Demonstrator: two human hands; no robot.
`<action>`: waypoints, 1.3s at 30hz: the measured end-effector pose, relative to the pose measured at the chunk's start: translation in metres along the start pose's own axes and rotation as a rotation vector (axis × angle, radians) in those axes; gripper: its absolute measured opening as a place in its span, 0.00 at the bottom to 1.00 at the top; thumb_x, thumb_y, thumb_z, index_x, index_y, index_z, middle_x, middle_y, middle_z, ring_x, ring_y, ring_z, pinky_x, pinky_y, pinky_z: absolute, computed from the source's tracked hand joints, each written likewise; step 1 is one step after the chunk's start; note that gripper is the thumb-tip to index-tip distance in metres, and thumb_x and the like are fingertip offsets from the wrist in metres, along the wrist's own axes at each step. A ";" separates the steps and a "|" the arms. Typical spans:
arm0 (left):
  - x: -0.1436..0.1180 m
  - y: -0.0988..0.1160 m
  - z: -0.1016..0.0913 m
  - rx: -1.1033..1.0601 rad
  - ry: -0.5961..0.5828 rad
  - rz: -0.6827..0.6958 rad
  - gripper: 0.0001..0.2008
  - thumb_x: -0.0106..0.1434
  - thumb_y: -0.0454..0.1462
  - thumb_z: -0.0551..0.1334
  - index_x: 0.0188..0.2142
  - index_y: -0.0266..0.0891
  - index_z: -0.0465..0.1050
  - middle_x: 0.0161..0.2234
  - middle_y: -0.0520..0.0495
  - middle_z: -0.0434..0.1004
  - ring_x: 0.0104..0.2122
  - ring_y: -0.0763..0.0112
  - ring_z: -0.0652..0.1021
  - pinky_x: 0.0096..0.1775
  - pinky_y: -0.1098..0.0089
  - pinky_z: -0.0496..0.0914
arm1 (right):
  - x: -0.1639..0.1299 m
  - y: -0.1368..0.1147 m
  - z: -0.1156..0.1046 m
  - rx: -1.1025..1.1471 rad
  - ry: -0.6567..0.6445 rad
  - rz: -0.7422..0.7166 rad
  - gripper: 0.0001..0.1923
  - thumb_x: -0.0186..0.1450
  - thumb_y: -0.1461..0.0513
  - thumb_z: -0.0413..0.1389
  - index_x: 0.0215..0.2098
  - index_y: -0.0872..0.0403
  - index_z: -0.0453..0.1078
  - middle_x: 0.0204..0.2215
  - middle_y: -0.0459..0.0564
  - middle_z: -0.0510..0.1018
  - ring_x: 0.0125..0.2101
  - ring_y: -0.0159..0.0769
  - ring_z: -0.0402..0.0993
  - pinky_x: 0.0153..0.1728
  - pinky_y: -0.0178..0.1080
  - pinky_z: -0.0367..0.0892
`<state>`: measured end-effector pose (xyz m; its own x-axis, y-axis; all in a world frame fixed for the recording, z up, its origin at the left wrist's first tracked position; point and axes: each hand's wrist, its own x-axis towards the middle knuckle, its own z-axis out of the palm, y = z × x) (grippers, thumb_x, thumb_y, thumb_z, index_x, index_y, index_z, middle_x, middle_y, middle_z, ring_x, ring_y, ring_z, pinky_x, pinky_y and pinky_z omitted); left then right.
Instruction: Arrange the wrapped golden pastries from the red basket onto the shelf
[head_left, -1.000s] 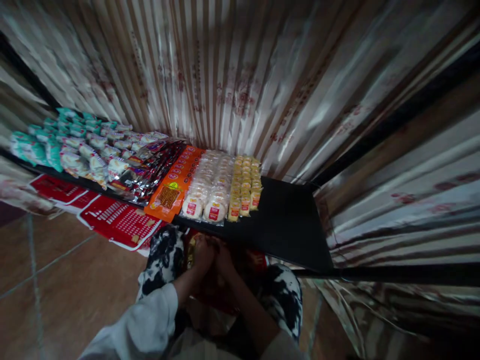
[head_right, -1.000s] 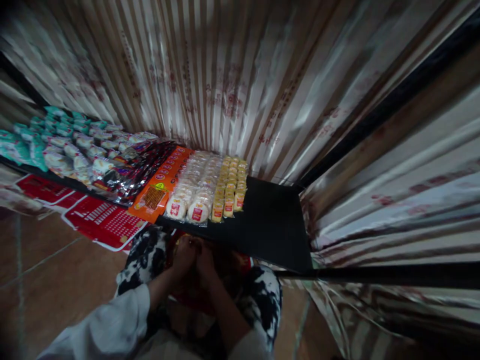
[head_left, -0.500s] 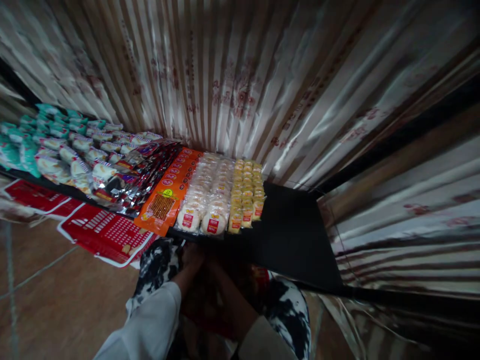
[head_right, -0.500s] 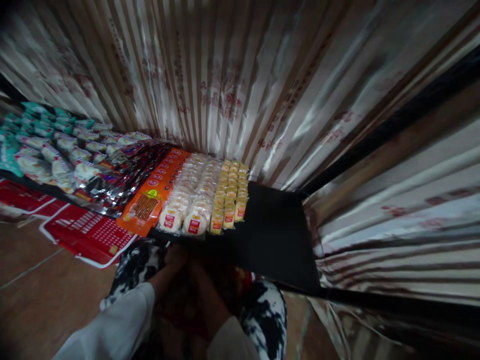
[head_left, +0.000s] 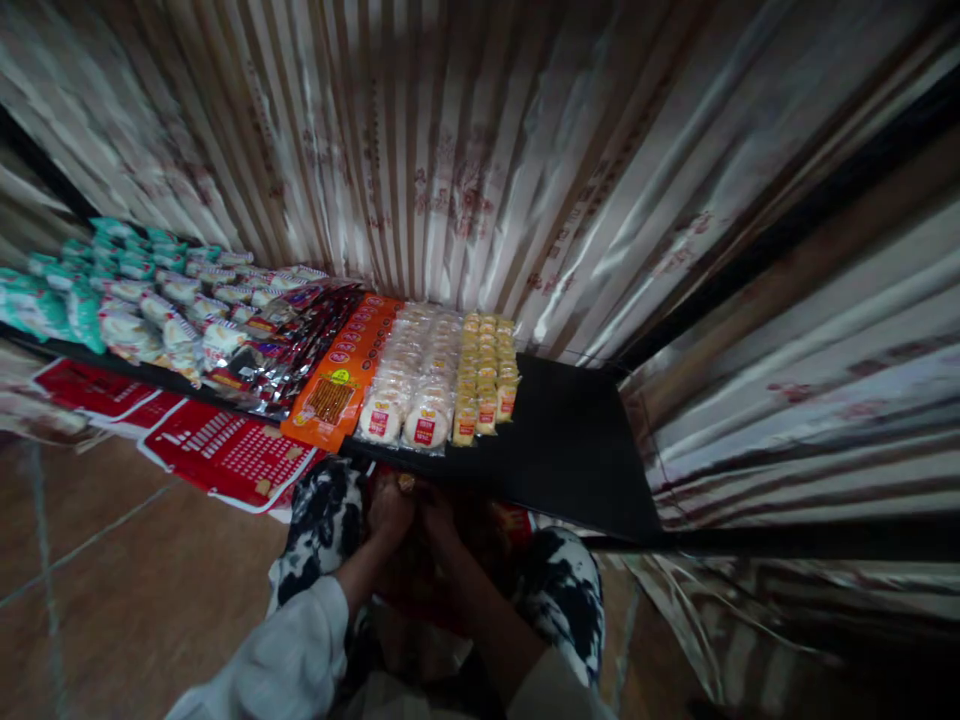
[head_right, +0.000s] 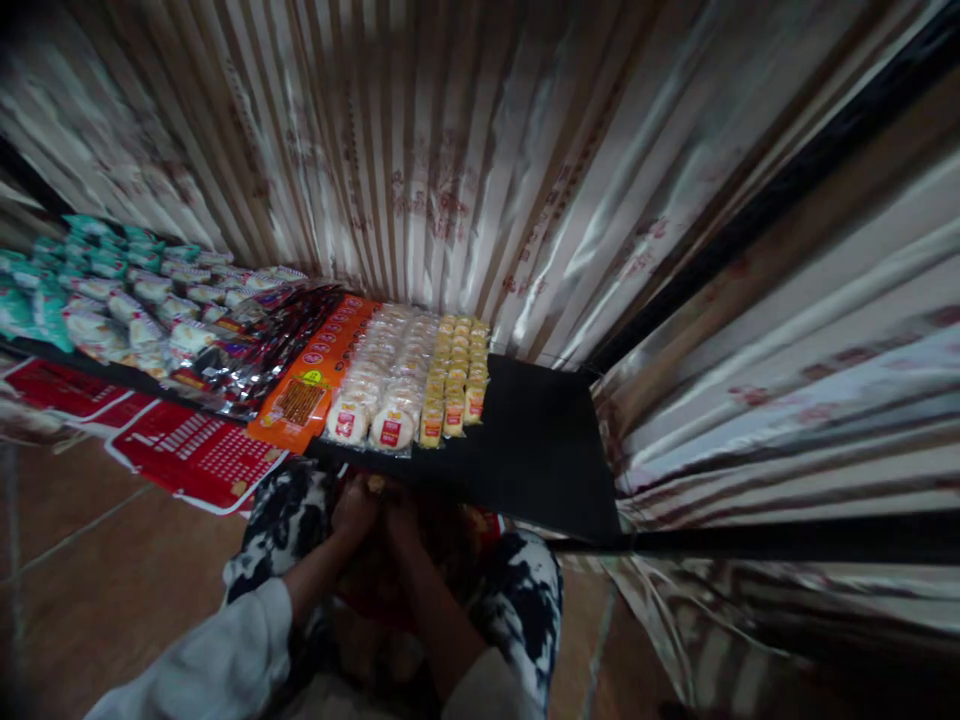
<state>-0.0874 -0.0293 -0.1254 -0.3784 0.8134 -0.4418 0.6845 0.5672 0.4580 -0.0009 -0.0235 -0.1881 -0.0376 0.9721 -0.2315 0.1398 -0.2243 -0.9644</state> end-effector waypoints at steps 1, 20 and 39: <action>-0.007 -0.001 0.000 -0.031 -0.001 0.012 0.16 0.62 0.34 0.49 0.48 0.36 0.66 0.48 0.38 0.72 0.51 0.61 0.71 0.48 0.67 0.65 | -0.007 -0.001 -0.005 0.016 0.006 0.027 0.11 0.55 0.56 0.53 0.30 0.52 0.73 0.31 0.52 0.80 0.35 0.44 0.76 0.39 0.47 0.70; -0.083 0.063 0.003 -0.520 0.081 0.420 0.17 0.60 0.31 0.50 0.47 0.37 0.67 0.45 0.42 0.71 0.46 0.68 0.71 0.52 0.67 0.64 | -0.063 -0.070 -0.100 -0.203 0.158 -0.162 0.18 0.56 0.56 0.52 0.44 0.51 0.71 0.40 0.52 0.77 0.39 0.41 0.74 0.43 0.42 0.69; -0.036 0.163 0.037 -0.579 0.101 0.536 0.22 0.59 0.33 0.53 0.53 0.36 0.64 0.57 0.42 0.64 0.58 0.65 0.63 0.61 0.62 0.55 | 0.063 -0.093 -0.163 -0.201 0.414 -0.320 0.21 0.56 0.60 0.51 0.48 0.57 0.68 0.41 0.56 0.71 0.36 0.37 0.73 0.41 0.42 0.70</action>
<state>0.0611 0.0293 -0.0633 -0.1627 0.9866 0.0113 0.3670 0.0499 0.9289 0.1454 0.0700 -0.0925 0.2770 0.9443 0.1776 0.3723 0.0650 -0.9259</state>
